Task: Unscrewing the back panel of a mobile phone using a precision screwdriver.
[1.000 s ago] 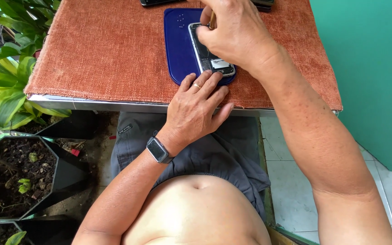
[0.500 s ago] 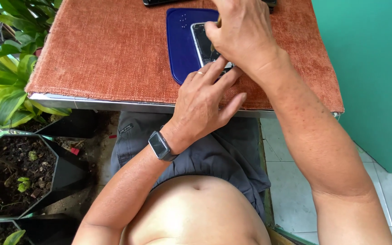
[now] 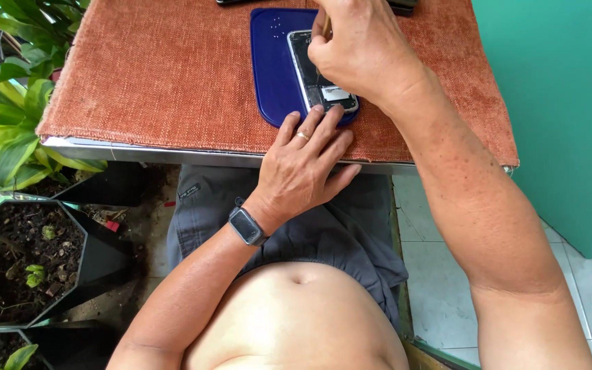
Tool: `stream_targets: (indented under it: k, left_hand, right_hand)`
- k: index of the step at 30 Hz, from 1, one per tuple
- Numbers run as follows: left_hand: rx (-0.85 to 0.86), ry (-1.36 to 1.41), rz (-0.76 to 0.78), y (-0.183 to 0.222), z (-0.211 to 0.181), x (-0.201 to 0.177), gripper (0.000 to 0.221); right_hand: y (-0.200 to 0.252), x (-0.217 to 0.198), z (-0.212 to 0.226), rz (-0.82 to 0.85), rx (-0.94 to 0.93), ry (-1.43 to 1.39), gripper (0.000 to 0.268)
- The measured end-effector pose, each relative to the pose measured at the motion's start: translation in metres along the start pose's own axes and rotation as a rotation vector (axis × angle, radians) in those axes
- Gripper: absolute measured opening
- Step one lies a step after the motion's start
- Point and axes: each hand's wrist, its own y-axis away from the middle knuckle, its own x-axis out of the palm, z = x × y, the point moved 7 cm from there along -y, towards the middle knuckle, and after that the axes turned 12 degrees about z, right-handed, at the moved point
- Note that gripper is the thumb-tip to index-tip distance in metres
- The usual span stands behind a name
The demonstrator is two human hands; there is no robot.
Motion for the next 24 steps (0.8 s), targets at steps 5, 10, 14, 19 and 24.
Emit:
stream_targets:
  k: [5, 10, 14, 19, 24]
  left_hand:
    - [-0.018, -0.027, 0.000, 0.000, 0.001, 0.001, 0.039]
    - [-0.014, -0.023, -0.003, 0.000, 0.001, 0.003, 0.039]
    - [-0.012, -0.019, 0.002, 0.000, 0.001, 0.001, 0.039]
    - [-0.014, -0.022, 0.011, -0.001, 0.001, 0.002, 0.039]
    - [-0.023, -0.014, 0.019, -0.001, 0.002, 0.003, 0.039]
  right_hand:
    - [-0.001, 0.004, -0.010, -0.100, 0.057, 0.105, 0.023]
    - [0.001, 0.009, -0.021, -0.041, 0.094, 0.000, 0.016]
    - [-0.002, 0.008, -0.012, 0.039, 0.094, -0.053, 0.021]
    - [-0.002, 0.003, -0.005, 0.034, 0.075, -0.133, 0.008]
    - [0.001, 0.013, -0.031, 0.002, 0.139, -0.050, 0.017]
